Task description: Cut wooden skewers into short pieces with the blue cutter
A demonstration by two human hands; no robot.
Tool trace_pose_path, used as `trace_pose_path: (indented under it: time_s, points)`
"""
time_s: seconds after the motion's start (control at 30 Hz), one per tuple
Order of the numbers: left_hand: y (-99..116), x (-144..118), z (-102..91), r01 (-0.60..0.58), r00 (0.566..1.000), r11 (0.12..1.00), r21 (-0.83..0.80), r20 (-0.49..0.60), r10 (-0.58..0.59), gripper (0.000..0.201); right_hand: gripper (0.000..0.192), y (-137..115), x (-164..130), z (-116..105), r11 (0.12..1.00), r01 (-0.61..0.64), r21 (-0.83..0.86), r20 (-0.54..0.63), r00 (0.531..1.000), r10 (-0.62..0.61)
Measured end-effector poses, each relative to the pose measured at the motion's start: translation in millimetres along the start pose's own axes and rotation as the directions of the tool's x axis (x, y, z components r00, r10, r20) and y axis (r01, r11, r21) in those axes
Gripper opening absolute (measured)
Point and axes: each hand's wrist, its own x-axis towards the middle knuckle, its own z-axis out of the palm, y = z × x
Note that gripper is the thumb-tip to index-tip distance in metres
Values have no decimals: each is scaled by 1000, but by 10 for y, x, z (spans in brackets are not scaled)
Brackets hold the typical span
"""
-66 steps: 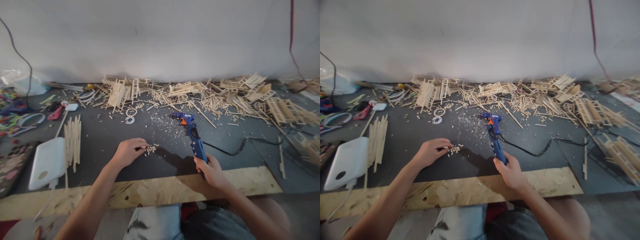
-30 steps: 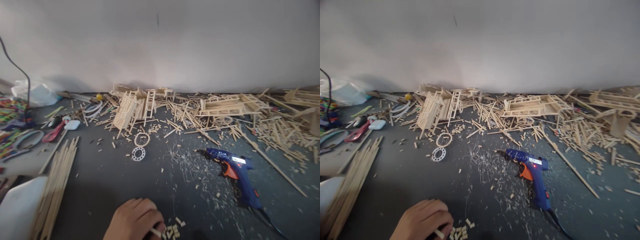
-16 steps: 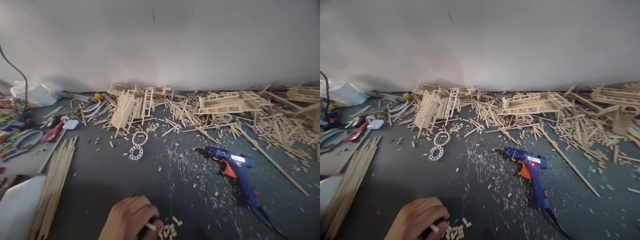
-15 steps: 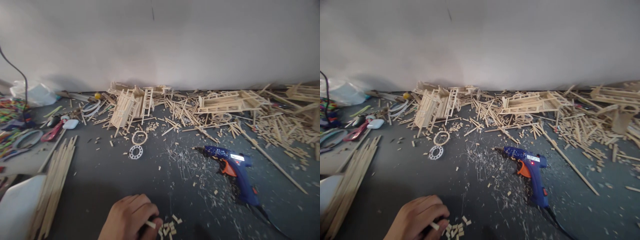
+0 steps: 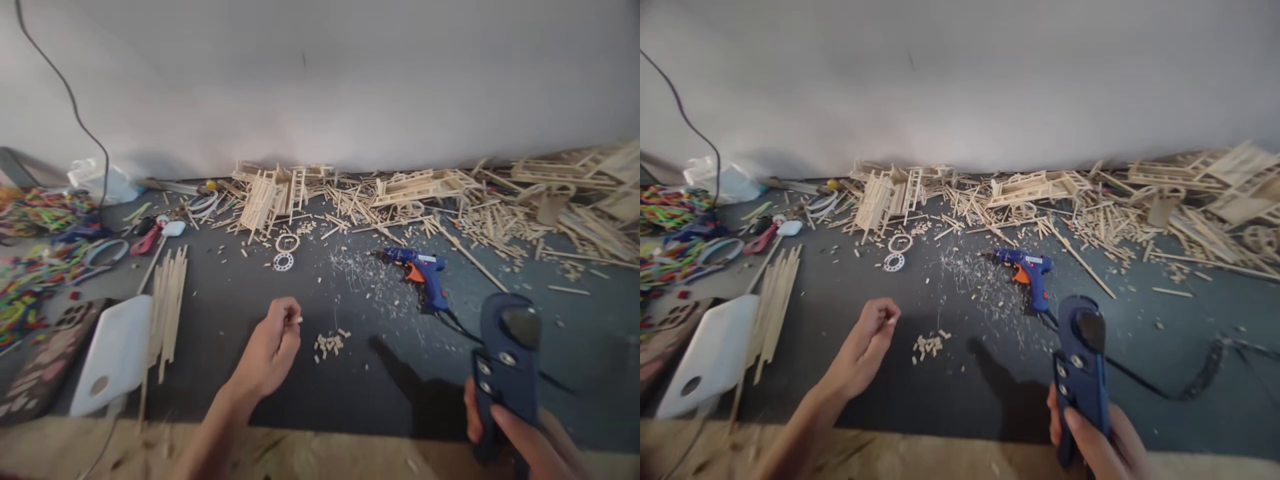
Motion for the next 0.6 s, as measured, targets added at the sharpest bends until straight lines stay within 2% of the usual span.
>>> trace_pose_path:
  time_s: [0.1,0.13,0.23,0.3,0.47,0.53,0.6]
  points:
    - [18,-59,33,19,995,993,-115,-90,-30,16,46,-119,-67,-17,988,35,-150,-29,999,-40]
    - [44,-93,45,18,994,988,-155,-102,-34,19,46,-144,-107,-36,978,55,-202,-7,998,-57]
    - [189,-259,114,36,994,956,-290,-86,-64,24,43,-211,-257,-104,940,79,-332,60,996,-62]
    - [327,-410,196,66,994,917,-394,-55,-96,25,41,-296,-362,-129,905,88,-416,58,996,-70]
    - [640,-763,463,132,987,757,-640,18,-157,34,33,-690,-545,-40,754,170,-634,150,984,-95]
    - [724,-848,557,166,982,662,-731,60,-180,37,28,-842,-574,43,689,213,-693,196,975,-104]
    - [796,-896,624,220,970,545,-809,123,-209,39,29,-950,-584,136,671,276,-688,238,960,-151]
